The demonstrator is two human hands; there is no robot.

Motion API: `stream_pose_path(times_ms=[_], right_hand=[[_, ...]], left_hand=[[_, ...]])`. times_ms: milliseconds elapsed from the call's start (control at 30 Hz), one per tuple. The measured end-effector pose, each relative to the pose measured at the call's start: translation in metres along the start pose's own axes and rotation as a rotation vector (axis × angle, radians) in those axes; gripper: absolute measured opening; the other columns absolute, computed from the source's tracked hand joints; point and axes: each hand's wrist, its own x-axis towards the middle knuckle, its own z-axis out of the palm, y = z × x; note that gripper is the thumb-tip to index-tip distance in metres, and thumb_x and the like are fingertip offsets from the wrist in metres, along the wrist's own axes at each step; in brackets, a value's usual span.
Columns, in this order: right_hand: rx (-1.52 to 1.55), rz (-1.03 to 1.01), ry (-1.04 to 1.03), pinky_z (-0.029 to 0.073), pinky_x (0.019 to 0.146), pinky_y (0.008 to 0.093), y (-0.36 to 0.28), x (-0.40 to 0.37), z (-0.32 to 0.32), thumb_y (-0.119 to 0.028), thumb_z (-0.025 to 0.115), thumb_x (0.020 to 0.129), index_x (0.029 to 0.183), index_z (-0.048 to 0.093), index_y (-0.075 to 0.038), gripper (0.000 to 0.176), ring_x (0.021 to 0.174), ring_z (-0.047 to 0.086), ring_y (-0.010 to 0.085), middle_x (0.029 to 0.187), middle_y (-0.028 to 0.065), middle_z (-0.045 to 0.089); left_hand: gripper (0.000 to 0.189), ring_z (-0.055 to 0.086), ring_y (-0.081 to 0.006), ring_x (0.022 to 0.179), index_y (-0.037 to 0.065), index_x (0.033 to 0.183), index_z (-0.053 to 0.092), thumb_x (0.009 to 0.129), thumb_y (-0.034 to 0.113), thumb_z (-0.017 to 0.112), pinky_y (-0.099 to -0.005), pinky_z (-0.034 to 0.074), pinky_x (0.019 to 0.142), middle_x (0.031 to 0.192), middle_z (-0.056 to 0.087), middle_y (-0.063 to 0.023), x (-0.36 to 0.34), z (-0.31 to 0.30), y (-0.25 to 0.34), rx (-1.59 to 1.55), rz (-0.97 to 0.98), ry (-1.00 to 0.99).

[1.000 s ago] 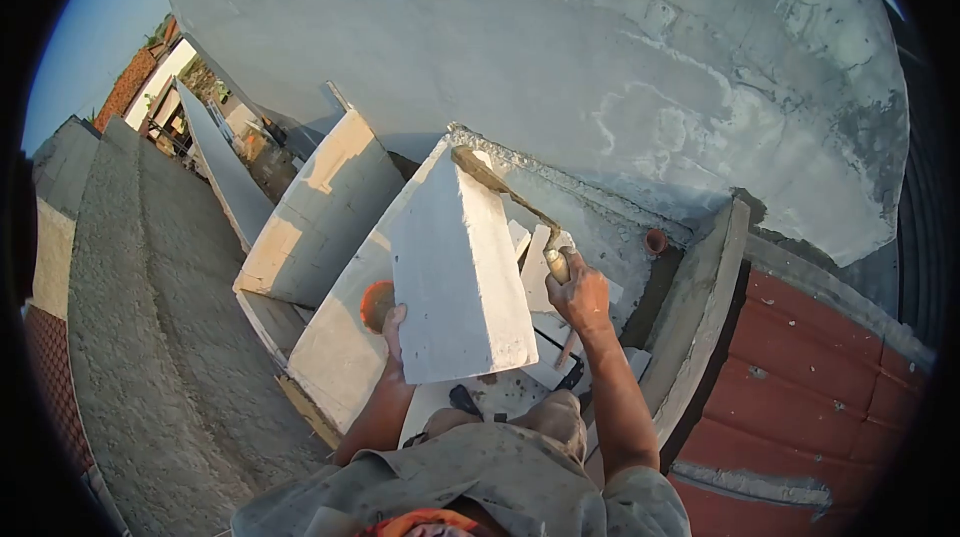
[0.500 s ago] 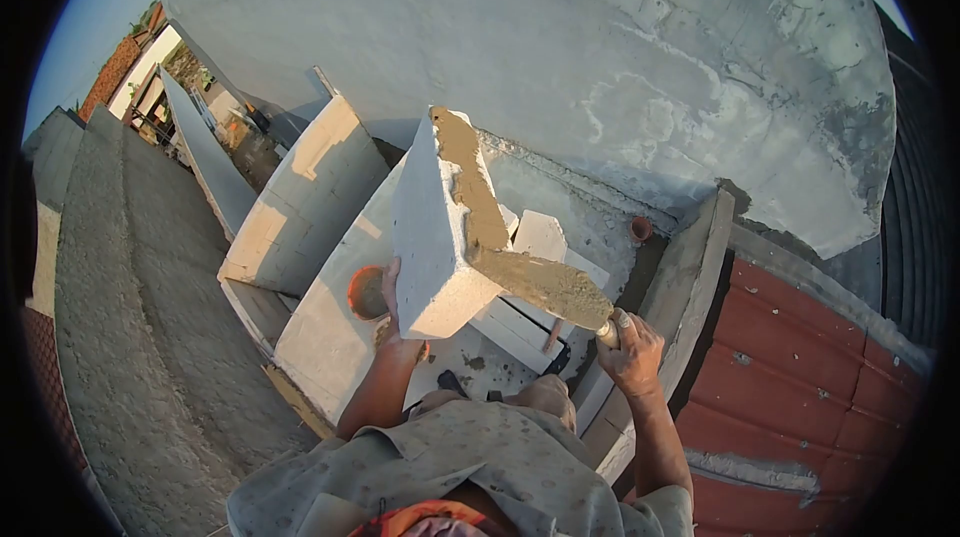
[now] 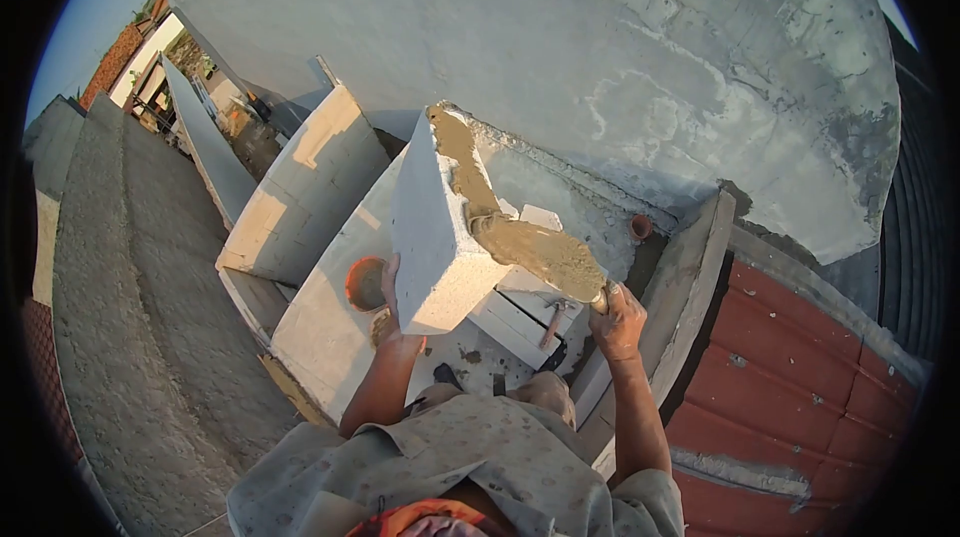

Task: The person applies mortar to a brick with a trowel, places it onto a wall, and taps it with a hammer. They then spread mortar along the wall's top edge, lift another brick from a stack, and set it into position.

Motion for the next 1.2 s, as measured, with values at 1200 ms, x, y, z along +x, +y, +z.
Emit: stream_pose_path(times_ms=[1200], right_hand=[[0.625,0.502,-1.318,0.038,0.044,0.0287,0.023,-0.04,0.038,-0.025,0.066,0.095,0.098,0.062,-0.001,0.024,0.05,0.048,0.0096,0.064,0.0007,0.053]], left_hand=[[0.074,0.059,-0.0322,0.122,0.009,0.147,0.04,0.091,0.054,0.056,-0.0503,0.05,0.101,0.137,0.056,-0.0148,-0.053,-0.14,-0.052,-0.299,0.058,0.319]])
